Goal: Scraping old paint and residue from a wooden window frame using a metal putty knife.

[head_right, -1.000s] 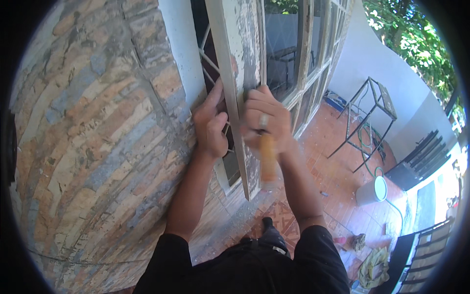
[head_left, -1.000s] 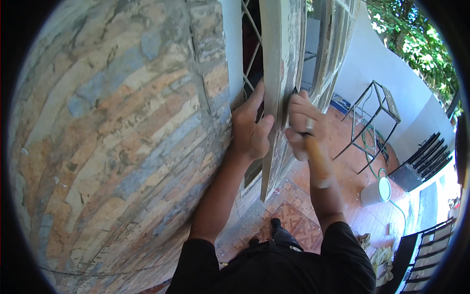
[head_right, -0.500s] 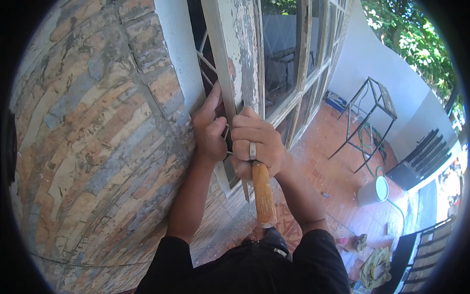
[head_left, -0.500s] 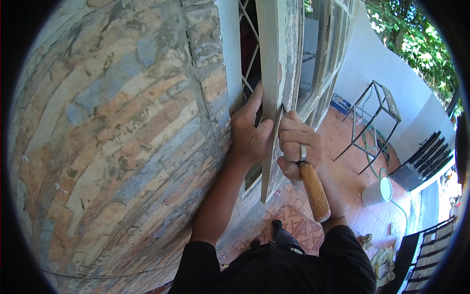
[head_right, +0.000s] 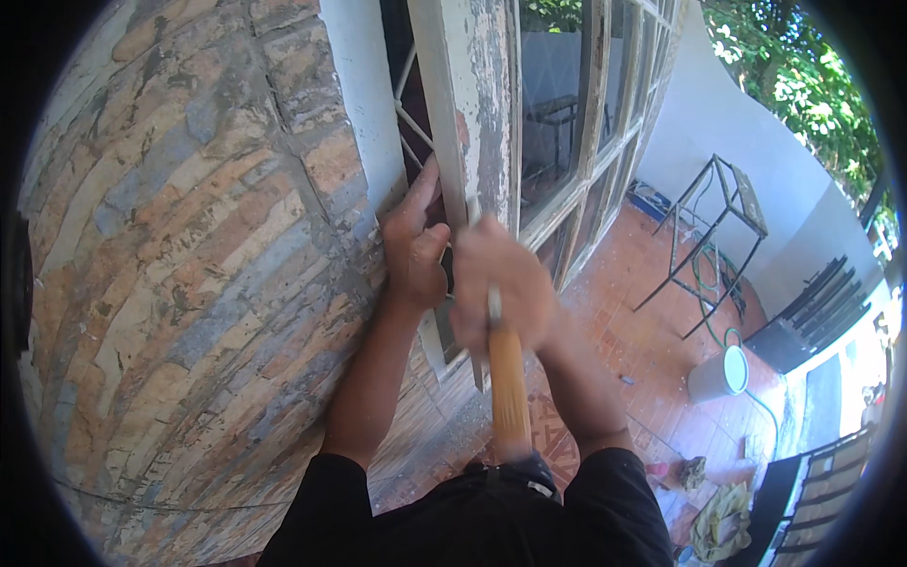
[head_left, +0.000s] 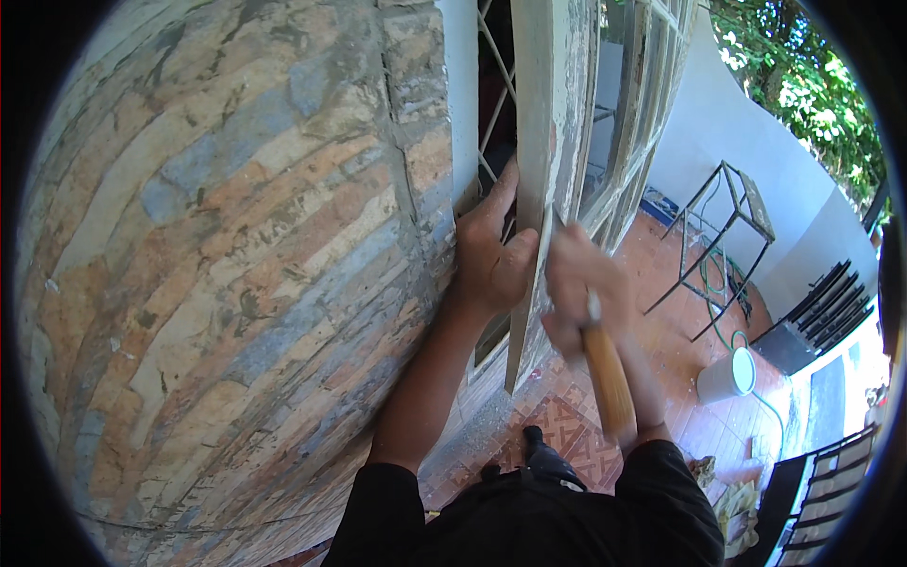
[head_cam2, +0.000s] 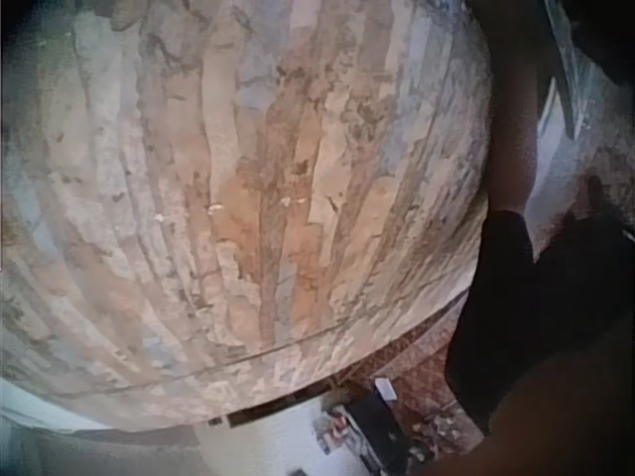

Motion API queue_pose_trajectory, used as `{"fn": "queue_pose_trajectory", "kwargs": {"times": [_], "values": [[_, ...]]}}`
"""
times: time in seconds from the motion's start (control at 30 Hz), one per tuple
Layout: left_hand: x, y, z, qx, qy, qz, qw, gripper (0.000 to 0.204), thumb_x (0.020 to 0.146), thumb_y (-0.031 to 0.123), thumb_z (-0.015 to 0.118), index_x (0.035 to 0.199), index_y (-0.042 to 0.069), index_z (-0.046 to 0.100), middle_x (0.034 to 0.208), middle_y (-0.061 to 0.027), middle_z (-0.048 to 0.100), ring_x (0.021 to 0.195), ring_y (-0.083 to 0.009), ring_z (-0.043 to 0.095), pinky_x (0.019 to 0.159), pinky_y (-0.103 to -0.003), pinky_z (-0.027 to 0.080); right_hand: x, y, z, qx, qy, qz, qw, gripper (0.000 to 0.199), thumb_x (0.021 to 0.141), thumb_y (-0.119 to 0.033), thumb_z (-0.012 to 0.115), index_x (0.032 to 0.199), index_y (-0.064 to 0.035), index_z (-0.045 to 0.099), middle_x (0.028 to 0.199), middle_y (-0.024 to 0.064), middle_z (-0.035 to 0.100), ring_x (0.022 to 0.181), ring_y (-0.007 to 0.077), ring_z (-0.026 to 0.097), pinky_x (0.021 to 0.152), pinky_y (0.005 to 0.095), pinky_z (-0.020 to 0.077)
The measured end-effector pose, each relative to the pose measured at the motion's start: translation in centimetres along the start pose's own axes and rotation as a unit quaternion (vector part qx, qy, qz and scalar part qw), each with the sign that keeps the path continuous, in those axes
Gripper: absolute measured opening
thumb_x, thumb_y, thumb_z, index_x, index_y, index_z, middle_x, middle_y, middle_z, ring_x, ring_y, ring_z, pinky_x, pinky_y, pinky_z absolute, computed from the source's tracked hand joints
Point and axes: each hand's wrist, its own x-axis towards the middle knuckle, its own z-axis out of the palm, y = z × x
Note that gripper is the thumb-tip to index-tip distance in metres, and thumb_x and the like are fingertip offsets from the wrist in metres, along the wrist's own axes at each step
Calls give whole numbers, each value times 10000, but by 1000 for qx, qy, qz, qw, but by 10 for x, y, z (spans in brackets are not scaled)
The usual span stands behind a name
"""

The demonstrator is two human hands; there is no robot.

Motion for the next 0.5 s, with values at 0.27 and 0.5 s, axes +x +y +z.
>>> {"fn": "queue_pose_trajectory", "kwargs": {"times": [0.27, 0.5], "values": [[1, 0, 3, 2, 0, 15, 1000, 649, 741, 229, 438, 1287, -117, 385, 1183, -285, 537, 1126, -329, 540, 954, -356, 403, -3, -4, -6, 48, -18, 21, 998, 247, 512, 24, 585, 595, -69, 371, 605, 51, 346, 545, 241, 360, 542, 338, 316], [0, -6, 1, 4, 11, 19, 1000, 665, 701, 193, 441, 1278, -134, 385, 1176, -295, 535, 1114, -332, 546, 960, -355, 399, -1, -9, -2, 118, 25, -85, 989, 227, 541, -13, 585, 587, -75, 371, 607, 40, 347, 544, 237, 364, 543, 351, 301]]}}
